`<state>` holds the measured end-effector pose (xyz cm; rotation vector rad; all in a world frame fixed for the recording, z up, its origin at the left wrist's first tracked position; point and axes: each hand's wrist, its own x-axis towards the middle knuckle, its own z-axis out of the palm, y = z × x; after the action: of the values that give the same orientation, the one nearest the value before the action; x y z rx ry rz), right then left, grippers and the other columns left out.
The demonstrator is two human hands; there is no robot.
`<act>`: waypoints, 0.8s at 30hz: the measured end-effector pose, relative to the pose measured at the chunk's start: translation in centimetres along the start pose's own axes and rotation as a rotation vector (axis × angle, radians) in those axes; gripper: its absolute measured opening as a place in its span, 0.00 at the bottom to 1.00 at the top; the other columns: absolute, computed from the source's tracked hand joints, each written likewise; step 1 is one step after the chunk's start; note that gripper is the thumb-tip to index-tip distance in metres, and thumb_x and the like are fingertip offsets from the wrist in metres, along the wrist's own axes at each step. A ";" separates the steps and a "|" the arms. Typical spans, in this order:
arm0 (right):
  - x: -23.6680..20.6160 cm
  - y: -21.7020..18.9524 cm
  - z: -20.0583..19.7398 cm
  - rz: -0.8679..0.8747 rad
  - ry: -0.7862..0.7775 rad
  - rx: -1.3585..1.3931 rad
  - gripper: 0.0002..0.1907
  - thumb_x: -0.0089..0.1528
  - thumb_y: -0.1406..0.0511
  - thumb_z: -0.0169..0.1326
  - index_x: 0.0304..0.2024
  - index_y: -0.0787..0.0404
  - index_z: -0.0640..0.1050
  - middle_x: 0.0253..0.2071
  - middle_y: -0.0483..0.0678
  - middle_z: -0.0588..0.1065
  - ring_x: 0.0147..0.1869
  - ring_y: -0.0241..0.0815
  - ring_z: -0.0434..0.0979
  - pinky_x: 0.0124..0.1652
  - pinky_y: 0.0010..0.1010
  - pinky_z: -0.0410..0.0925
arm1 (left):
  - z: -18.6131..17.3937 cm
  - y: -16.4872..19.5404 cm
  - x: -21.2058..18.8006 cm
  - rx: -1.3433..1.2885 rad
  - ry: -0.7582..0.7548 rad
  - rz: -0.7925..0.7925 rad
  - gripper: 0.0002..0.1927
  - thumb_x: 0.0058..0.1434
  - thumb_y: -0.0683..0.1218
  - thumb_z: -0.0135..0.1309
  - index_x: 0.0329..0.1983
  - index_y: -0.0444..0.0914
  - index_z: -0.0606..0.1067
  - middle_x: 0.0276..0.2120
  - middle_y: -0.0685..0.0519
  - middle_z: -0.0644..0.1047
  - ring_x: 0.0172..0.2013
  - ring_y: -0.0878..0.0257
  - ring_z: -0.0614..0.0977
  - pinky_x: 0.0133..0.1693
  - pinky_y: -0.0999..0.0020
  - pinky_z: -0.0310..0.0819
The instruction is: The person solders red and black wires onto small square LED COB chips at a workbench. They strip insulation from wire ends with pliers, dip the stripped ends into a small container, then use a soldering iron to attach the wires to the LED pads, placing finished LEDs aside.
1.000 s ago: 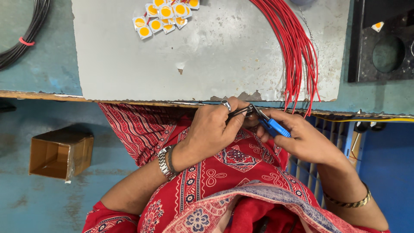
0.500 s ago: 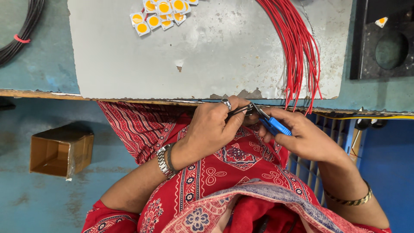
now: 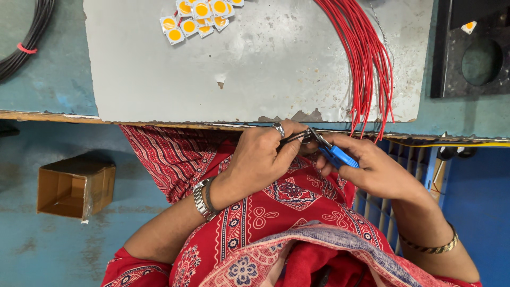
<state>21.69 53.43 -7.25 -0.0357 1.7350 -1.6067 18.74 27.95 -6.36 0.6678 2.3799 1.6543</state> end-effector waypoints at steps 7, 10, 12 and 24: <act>-0.1 0.0 -0.2 -0.007 -0.013 -0.052 0.29 0.55 0.78 0.45 0.59 0.65 0.75 0.38 0.48 0.78 0.43 0.37 0.79 0.47 0.30 0.73 | 0.0 0.1 0.0 0.009 -0.006 -0.031 0.10 0.67 0.42 0.53 0.50 0.36 0.77 0.24 0.43 0.78 0.24 0.53 0.83 0.27 0.61 0.73; -0.2 0.1 -0.1 0.022 -0.007 -0.026 0.30 0.54 0.79 0.44 0.59 0.64 0.75 0.34 0.47 0.77 0.39 0.37 0.77 0.43 0.30 0.73 | 0.0 0.1 0.0 0.010 -0.011 -0.029 0.10 0.67 0.42 0.53 0.50 0.36 0.78 0.23 0.43 0.78 0.24 0.52 0.83 0.27 0.61 0.72; -0.2 0.1 0.0 0.020 0.006 -0.066 0.30 0.54 0.79 0.44 0.59 0.64 0.76 0.33 0.48 0.76 0.39 0.37 0.76 0.43 0.30 0.71 | 0.0 0.1 0.0 0.004 -0.018 -0.032 0.11 0.66 0.42 0.53 0.50 0.36 0.77 0.24 0.43 0.78 0.23 0.53 0.82 0.27 0.61 0.72; 0.0 0.0 -0.1 0.039 -0.005 -0.039 0.30 0.54 0.79 0.44 0.59 0.63 0.75 0.33 0.46 0.76 0.38 0.35 0.76 0.41 0.27 0.72 | -0.1 0.0 -0.1 0.010 -0.013 -0.023 0.11 0.66 0.41 0.53 0.50 0.36 0.78 0.22 0.44 0.76 0.23 0.52 0.82 0.27 0.61 0.71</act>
<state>21.68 53.57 -7.27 -0.0249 1.7523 -1.5440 18.74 27.81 -6.35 0.6474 2.3792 1.6255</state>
